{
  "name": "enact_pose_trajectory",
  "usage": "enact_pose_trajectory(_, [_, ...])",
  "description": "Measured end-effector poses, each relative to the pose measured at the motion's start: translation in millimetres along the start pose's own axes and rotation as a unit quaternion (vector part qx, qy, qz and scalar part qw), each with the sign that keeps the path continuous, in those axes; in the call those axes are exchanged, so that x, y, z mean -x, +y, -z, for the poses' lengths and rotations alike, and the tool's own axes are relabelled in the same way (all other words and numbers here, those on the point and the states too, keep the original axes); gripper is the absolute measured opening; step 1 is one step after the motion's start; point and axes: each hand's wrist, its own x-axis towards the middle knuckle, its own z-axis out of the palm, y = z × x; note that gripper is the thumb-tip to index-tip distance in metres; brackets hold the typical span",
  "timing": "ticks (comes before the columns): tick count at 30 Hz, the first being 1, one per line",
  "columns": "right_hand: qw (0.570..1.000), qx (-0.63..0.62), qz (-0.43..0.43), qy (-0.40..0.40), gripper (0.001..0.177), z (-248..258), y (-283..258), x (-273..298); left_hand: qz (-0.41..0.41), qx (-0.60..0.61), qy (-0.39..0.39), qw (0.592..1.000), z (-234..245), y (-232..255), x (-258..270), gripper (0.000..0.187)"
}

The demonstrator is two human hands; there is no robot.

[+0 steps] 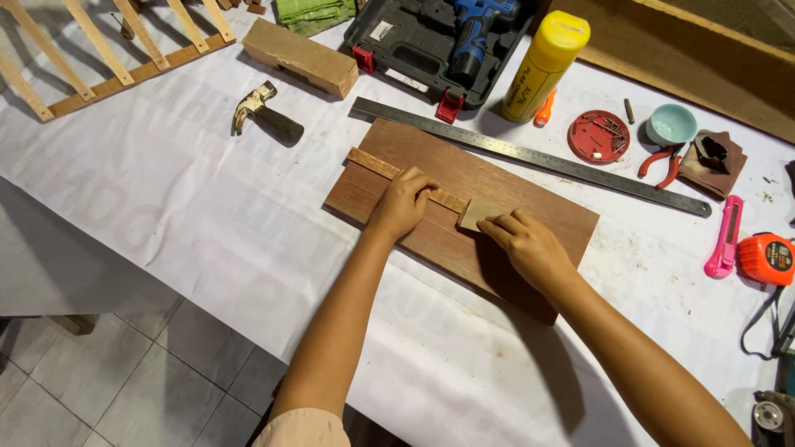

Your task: Marking wood slats with a pencil and ruler, followed by hand-sanding individual pieces on a workshop table.

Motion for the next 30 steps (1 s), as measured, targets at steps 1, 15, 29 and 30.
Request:
enact_pose_trajectory(1, [1.0, -0.001, 0.001, -0.002, 0.046, 0, -2, -1, 0.002, 0.001, 0.0, 1.0, 0, 3, 2, 0.029])
enact_pose_trajectory(15, [0.998, -0.039, -0.03, 0.041, 0.04, -14, -25, -54, 0.076, -0.032, -0.028, 0.996, 15, 18, -4, 0.058])
enact_pose_trajectory(29, [0.999, -0.019, -0.035, 0.019, 0.038, -21, -28, -58, 0.009, 0.0, 0.005, 1.0, 13, 14, 0, 0.056])
enact_pose_trajectory(30, [0.998, -0.025, -0.05, 0.012, 0.034, -23, -33, -66, 0.003, 0.004, 0.011, 1.0, 12, 15, 1, 0.056])
